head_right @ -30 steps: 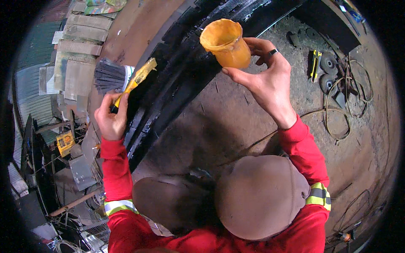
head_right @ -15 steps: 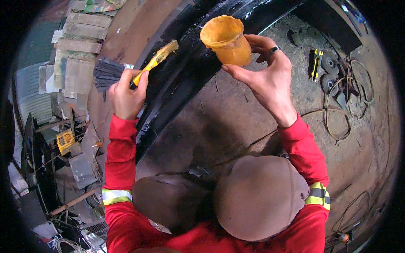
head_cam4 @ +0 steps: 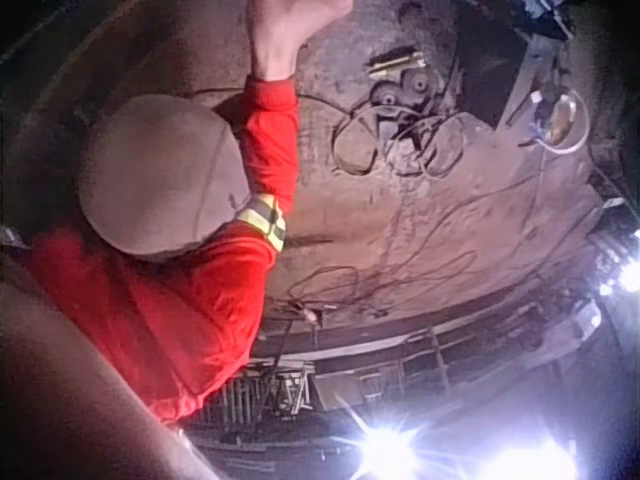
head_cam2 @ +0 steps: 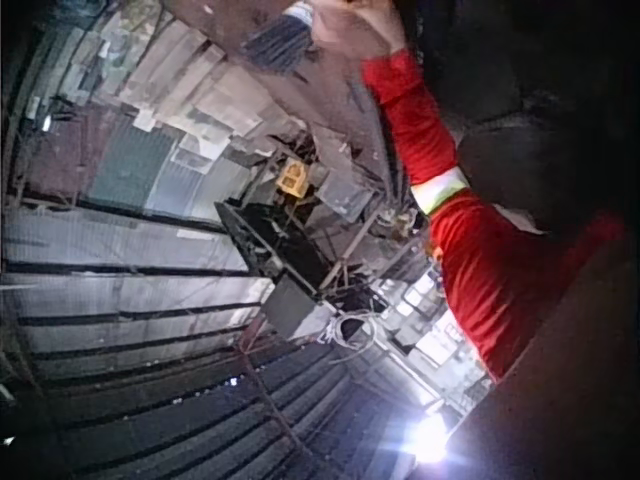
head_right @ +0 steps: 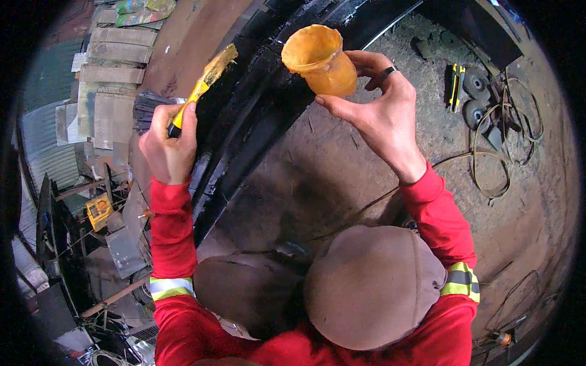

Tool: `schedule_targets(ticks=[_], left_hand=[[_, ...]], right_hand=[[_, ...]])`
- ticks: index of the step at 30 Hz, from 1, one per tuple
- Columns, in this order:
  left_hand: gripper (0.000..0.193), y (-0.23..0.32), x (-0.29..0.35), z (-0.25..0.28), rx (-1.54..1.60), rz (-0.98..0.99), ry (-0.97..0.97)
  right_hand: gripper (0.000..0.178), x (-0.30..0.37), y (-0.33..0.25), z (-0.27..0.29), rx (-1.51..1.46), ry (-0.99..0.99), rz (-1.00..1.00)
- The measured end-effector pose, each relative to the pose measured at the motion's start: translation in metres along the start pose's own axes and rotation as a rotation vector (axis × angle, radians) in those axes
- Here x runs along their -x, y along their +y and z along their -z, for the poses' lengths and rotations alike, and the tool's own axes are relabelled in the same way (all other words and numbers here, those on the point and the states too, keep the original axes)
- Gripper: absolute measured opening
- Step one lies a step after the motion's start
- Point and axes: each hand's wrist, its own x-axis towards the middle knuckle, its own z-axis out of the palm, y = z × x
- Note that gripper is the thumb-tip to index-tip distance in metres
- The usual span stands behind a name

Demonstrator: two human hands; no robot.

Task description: The person applies a dark coating to a curved metal beam using a yellow paintbrush and a small yellow container. They repeatedly dip the brush into the container and spread the substance along the beam's surface in a workshop environment.

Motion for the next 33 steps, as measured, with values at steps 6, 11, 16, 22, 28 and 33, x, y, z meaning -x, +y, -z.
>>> schedule_targets(ticks=[6,11,16,22,28,33], left_hand=[[0.018,-0.001,-0.004,-0.016,-0.009,-0.077,0.001],[0.019,0.007,-0.007,-0.001,-0.049,-0.071,0.034],[0.019,0.011,-0.009,-0.021,-0.143,-0.116,-0.053],[0.021,0.028,-0.024,-0.025,-0.120,-0.095,-0.023],[0.020,0.013,-0.006,-0.013,-0.050,-0.081,-0.044],[0.017,-0.001,0.011,0.007,-0.117,-0.130,-0.168]], right_hand=[[0.065,0.000,-0.002,-0.001,-0.021,0.025,0.020],[0.064,0.000,0.001,-0.001,-0.004,0.030,0.029],[0.059,0.000,0.004,-0.005,-0.084,0.064,0.012],[0.064,-0.002,0.001,0.005,0.016,0.030,0.008],[0.060,-0.001,0.008,-0.004,-0.038,0.091,0.010],[0.061,0.002,0.007,-0.005,-0.059,0.084,-0.008]])
